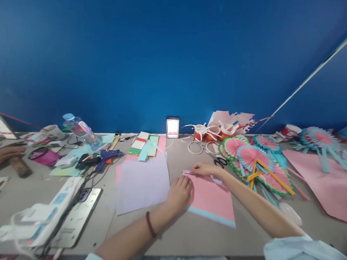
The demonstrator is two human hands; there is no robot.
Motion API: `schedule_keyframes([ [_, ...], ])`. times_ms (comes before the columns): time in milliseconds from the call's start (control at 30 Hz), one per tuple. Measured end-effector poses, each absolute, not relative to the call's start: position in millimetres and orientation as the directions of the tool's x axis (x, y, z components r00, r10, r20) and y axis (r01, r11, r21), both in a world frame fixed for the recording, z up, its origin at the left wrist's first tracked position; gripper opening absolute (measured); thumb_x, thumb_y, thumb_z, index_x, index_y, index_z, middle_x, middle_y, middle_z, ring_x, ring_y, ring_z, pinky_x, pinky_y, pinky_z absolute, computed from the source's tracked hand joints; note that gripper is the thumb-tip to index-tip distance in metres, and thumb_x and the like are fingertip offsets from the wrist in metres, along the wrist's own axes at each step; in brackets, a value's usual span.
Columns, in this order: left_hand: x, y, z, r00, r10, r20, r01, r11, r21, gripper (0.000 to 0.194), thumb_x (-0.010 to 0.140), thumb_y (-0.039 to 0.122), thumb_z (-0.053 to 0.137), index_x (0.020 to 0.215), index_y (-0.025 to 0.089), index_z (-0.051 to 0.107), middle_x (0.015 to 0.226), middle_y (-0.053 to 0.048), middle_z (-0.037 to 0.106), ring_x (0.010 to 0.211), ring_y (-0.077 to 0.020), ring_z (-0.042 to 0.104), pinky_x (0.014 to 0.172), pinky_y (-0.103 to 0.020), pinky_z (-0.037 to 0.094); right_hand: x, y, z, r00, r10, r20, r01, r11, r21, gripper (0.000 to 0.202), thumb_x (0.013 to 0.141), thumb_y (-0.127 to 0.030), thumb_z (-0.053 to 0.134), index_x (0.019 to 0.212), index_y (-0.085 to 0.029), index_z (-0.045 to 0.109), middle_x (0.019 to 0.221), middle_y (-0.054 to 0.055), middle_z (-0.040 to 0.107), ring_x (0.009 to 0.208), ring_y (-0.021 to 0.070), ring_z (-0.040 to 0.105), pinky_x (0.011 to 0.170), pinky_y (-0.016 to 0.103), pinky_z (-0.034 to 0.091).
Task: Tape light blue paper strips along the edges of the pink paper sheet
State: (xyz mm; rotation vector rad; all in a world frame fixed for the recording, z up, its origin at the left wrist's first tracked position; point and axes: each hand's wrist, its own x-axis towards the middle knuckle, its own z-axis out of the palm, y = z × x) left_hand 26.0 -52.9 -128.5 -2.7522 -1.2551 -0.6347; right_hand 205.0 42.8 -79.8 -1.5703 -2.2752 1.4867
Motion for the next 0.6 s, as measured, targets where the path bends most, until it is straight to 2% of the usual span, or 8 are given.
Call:
schedule_keyframes([
  [167, 26, -56, -122, 0.527, 0.761, 0.378, 0.779, -0.611, 0.144, 0.033, 0.082, 0.018, 0.048, 0.113, 0.011, 0.054, 0.118, -0.017, 0.056, 0.11, -0.029, 0.05, 0.087, -0.044, 0.044, 201, 39, -76, -0.473, 0.73, -0.494, 0.742, 0.028, -0.669, 0.046, 0.078, -0.057, 0.05, 0.061, -0.015, 0.058, 0.049, -0.002, 0.046, 0.048, 0.0092, 0.039, 0.047, 0.022, 0.027],
  [367, 27, -58, -121, 0.514, 0.789, 0.337, 0.806, -0.579, 0.126, 0.033, 0.084, 0.021, 0.045, 0.115, 0.014, 0.054, 0.119, -0.015, 0.056, 0.106, -0.0283, 0.052, 0.087, -0.044, 0.044, 198, 40, -83, -0.435, 0.761, -0.481, 0.775, 0.045, -0.63, 0.044, 0.079, -0.055, 0.049, 0.063, -0.016, 0.06, 0.049, -0.002, 0.048, 0.047, 0.0097, 0.041, 0.047, 0.023, 0.027],
  [600, 25, -60, -114, 0.505, 0.812, 0.293, 0.814, -0.561, 0.151, 0.036, 0.082, 0.023, 0.05, 0.116, 0.013, 0.052, 0.132, -0.017, 0.049, 0.112, -0.0293, 0.048, 0.091, -0.045, 0.042, 196, 42, -88, -0.431, 0.777, -0.459, 0.785, 0.072, -0.616, 0.04, 0.079, -0.05, 0.051, 0.06, -0.016, 0.061, 0.049, -0.002, 0.049, 0.049, 0.0102, 0.043, 0.05, 0.023, 0.03],
])
